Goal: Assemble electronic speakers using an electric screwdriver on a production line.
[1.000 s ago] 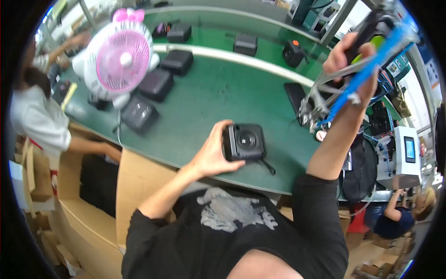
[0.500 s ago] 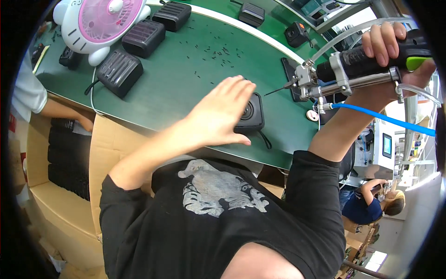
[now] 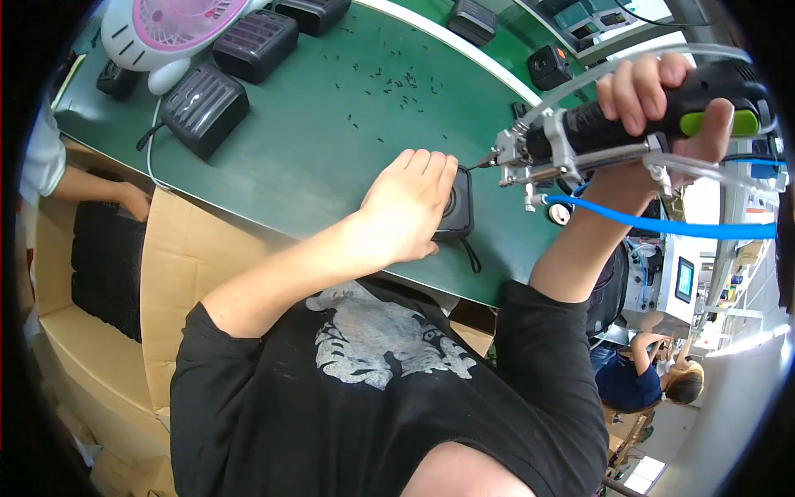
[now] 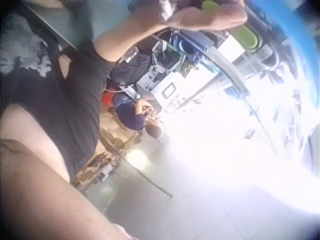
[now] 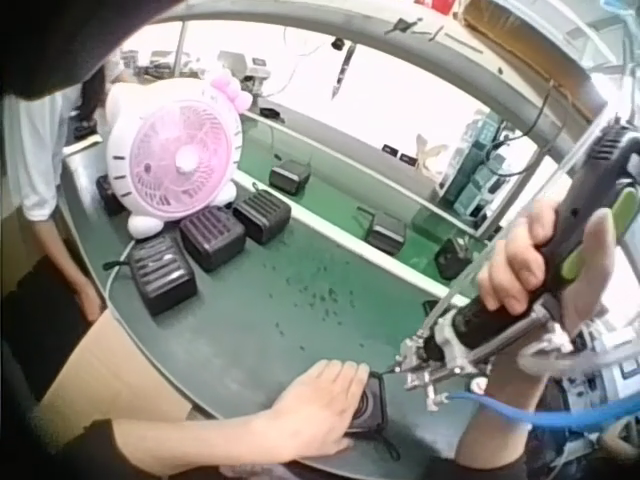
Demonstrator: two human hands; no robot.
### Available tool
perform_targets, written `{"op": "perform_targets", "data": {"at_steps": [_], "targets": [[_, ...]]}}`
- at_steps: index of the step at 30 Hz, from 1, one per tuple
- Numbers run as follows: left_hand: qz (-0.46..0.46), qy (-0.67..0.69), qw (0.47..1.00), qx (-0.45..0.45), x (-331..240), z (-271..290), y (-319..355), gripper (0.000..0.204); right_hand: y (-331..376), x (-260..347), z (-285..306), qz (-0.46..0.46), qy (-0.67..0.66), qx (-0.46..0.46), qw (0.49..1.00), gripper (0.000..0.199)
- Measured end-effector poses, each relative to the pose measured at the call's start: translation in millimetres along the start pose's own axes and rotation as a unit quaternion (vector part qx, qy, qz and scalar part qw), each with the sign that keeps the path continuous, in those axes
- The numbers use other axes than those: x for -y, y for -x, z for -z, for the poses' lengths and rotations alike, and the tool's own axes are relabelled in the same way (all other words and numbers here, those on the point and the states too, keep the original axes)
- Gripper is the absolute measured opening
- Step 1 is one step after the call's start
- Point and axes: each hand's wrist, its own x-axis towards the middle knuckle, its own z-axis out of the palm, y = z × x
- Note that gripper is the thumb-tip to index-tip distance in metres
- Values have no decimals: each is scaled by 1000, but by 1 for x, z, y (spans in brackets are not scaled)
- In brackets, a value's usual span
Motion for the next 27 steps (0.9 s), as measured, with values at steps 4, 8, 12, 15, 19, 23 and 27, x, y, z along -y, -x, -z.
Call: {"op": "perform_targets", "data": {"at_steps": [4, 8, 12, 15, 19, 23, 27], "targets": [[2, -18, 1000, -1, -1, 1, 0, 97, 6, -1, -1, -1, 3, 8, 1000, 49], [9, -6, 1000, 18, -1, -3, -5, 95, 9, -4, 7, 14, 29, -44, 999, 50], [40, 8, 997, 66, -3, 3, -6, 92, 6, 52, -9, 88, 28, -50, 994, 51], [4, -51, 999, -14, 1, -10, -3, 83, 22, 93, 1, 81, -128, -8, 988, 30], [12, -47, 998, 32, 1, -4, -4, 85, 13, 87, -57, 71, -22, 37, 997, 42], [2, -59, 998, 19, 1, -6, -2, 85, 16, 74, -61, 32, 20, 72, 997, 68], [2, -57, 998, 12, 2, -7, -2, 88, 26, 62, -18, 41, 2, 191, 981, 67]]}}
